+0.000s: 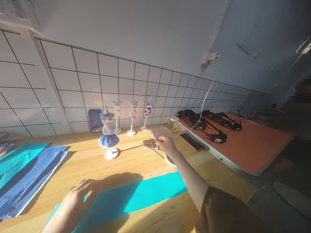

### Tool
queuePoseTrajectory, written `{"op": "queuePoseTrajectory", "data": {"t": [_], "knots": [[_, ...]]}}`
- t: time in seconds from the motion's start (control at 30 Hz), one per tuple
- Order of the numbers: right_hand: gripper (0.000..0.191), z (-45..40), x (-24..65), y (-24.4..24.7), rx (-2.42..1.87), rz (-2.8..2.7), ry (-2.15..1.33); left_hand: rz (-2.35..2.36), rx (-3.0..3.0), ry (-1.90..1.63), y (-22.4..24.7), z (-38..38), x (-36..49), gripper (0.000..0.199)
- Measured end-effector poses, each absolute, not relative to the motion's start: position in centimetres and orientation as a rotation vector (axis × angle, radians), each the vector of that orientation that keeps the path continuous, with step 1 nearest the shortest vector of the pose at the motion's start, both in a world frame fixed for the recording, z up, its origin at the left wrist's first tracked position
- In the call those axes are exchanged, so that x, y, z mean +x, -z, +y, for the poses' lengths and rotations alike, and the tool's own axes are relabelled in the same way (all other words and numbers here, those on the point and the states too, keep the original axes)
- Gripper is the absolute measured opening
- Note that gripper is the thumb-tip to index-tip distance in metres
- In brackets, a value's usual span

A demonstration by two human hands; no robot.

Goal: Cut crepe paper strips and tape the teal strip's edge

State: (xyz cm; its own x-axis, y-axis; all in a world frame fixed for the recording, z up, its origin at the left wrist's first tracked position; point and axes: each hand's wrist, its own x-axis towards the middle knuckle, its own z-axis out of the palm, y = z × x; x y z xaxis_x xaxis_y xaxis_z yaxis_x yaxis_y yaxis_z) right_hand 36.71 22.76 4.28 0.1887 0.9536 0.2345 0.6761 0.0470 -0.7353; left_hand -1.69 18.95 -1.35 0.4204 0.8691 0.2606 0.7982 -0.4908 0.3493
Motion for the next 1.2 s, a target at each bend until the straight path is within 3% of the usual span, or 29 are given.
{"op": "queuePoseTrajectory", "data": {"t": [0.23,0.47,0.77,1.0,1.2], "knots": [[0.027,27.6,41.0,-5.9,-1.736,-1.476,-0.372,1.611,2.336,-0.656,1.8,18.6,-1.4,0.036],[0.029,28.4,44.4,-7.3,-1.843,-1.519,-0.214,1.533,2.295,-0.456,2.1,19.8,-2.5,0.038],[0.029,21.7,49.5,-6.4,-2.149,-1.606,-0.084,1.557,2.249,-0.504,2.2,20.3,-2.5,0.034],[0.020,15.1,47.7,-4.7,-1.998,-2.069,-0.244,1.590,2.183,-0.639,2.8,20.7,-2.7,0.035],[0.019,13.4,45.0,-2.9,-1.958,-2.260,-0.167,1.529,2.201,-0.613,3.2,21.2,-3.2,0.029]]}}
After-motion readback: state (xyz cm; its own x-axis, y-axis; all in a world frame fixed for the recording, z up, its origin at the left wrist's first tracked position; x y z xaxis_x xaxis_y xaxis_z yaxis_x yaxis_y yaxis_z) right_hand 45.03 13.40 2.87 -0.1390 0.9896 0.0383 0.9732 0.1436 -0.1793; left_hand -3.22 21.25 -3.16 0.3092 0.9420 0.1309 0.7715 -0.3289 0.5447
